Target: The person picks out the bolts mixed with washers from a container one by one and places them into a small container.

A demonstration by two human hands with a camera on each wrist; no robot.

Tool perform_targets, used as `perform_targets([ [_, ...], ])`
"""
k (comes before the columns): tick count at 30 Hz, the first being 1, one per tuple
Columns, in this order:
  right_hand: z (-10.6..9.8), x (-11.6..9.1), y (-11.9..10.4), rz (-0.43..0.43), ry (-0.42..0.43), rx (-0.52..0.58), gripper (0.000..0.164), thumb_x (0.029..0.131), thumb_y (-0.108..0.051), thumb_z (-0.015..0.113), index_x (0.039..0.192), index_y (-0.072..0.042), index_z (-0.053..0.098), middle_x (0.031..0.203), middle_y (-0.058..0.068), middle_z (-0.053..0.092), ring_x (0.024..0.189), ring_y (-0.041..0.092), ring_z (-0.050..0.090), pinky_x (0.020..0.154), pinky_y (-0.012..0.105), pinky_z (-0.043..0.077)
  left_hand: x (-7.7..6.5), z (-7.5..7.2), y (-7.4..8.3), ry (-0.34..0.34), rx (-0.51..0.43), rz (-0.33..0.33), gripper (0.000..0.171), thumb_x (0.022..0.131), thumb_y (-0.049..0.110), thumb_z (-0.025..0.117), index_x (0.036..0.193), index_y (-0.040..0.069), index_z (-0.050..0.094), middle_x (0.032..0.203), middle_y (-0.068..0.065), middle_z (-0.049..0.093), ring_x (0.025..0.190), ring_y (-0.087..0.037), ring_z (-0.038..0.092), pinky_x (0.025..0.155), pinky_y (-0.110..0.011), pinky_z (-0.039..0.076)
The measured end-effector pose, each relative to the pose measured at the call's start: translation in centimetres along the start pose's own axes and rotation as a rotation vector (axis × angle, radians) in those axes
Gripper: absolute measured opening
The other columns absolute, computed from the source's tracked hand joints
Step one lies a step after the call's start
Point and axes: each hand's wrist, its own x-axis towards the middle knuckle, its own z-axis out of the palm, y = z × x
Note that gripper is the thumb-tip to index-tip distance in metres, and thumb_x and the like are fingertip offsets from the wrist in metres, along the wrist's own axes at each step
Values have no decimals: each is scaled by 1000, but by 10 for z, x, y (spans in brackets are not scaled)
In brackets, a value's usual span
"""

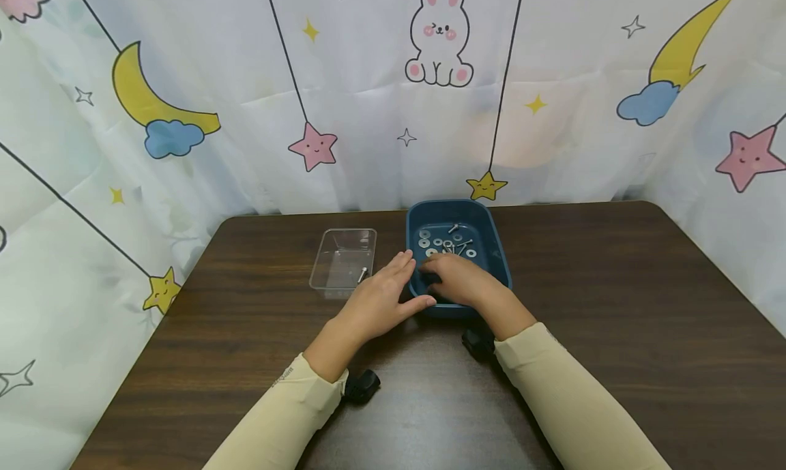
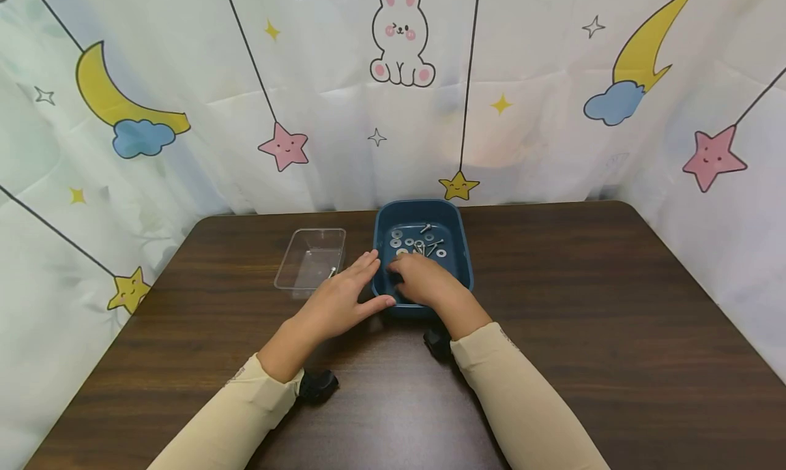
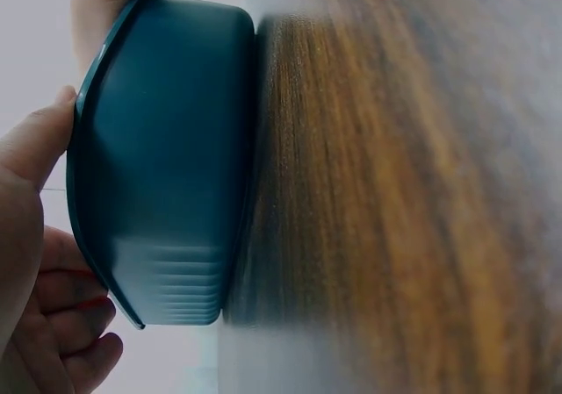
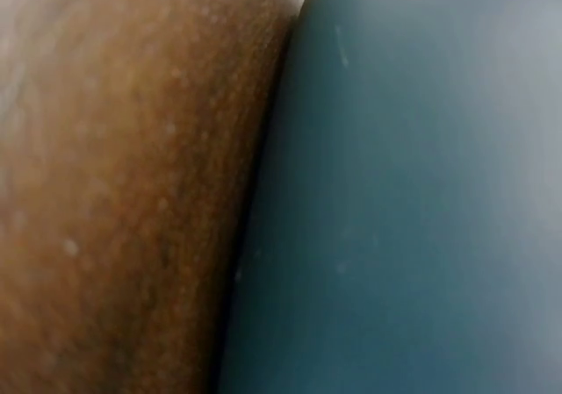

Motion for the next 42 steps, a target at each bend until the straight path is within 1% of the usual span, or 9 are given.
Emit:
perform_targets([
  [5, 0, 0, 0, -22, 36, -13, 32, 89, -1, 67, 121, -3, 69, 126, 13, 66, 120, 30, 61, 103, 47, 48, 0, 0, 0, 0, -12, 0, 82, 94, 61, 52, 151, 4, 38, 162, -8, 27, 150, -21, 24, 116, -46, 33],
  [9, -1, 0, 0, -29, 37, -15, 29, 88, 1, 68, 117, -3, 72, 121, 11, 69, 115, 29, 63, 99, 46, 50, 0, 0, 1, -5, -16, -11, 82, 94, 62, 52, 151, 5, 37, 162, -7, 26, 150, -21, 23, 116, -46, 32],
  [14, -1, 1, 0, -10, 17, 22, 26, 89, -2, 70, 114, -5, 73, 115, 9, 71, 111, 27, 66, 96, 44, 53, 0, 1, 0, -9, -12, -18, 83, 94, 63, 51, 152, 5, 37, 163, -6, 25, 150, -20, 23, 116, -46, 32],
  [18, 0, 2, 1, 13, 4, 43, 19, 90, -3, 69, 108, -8, 74, 108, 7, 73, 103, 24, 67, 90, 41, 55, 0, 1, 0, -9, -14, -22, 83, 94, 63, 51, 152, 6, 37, 163, -6, 25, 150, -20, 23, 116, -46, 33],
  [22, 1, 2, 1, 44, -16, 46, 17, 91, -5, 68, 106, -9, 73, 106, 6, 72, 99, 22, 67, 87, 40, 55, 1, 1, 0, -9, -16, -24, 82, 94, 63, 51, 152, 6, 37, 163, -5, 25, 150, -20, 22, 116, -47, 33],
  [26, -1, 2, 0, 57, -35, 33, 21, 91, -9, 70, 112, -6, 72, 111, 9, 72, 102, 24, 67, 88, 41, 55, 0, 1, 0, -5, -18, -22, 83, 94, 63, 51, 152, 6, 37, 163, -5, 25, 150, -20, 23, 116, -47, 33],
  [29, -3, 1, 0, 55, -38, 21, 23, 91, -11, 70, 112, -4, 73, 110, 10, 73, 99, 23, 68, 86, 40, 56, 0, 2, 0, -2, -17, -20, 83, 94, 63, 50, 152, 6, 37, 163, -4, 25, 150, -20, 23, 115, -47, 34],
  [33, -4, 1, 0, 69, -22, 37, 18, 91, -12, 69, 106, -4, 75, 102, 7, 74, 90, 19, 68, 81, 38, 56, 0, 2, -1, 3, -22, -16, 83, 94, 63, 50, 152, 6, 37, 163, -5, 26, 150, -20, 23, 116, -46, 34],
  [42, -3, -1, 0, 116, 37, 95, 14, 90, -13, 69, 103, -8, 71, 91, 3, 68, 79, 15, 60, 73, 34, 54, 0, 4, -3, 3, -24, -19, 82, 94, 63, 50, 152, 7, 36, 163, -5, 26, 150, -19, 24, 115, -46, 34],
])
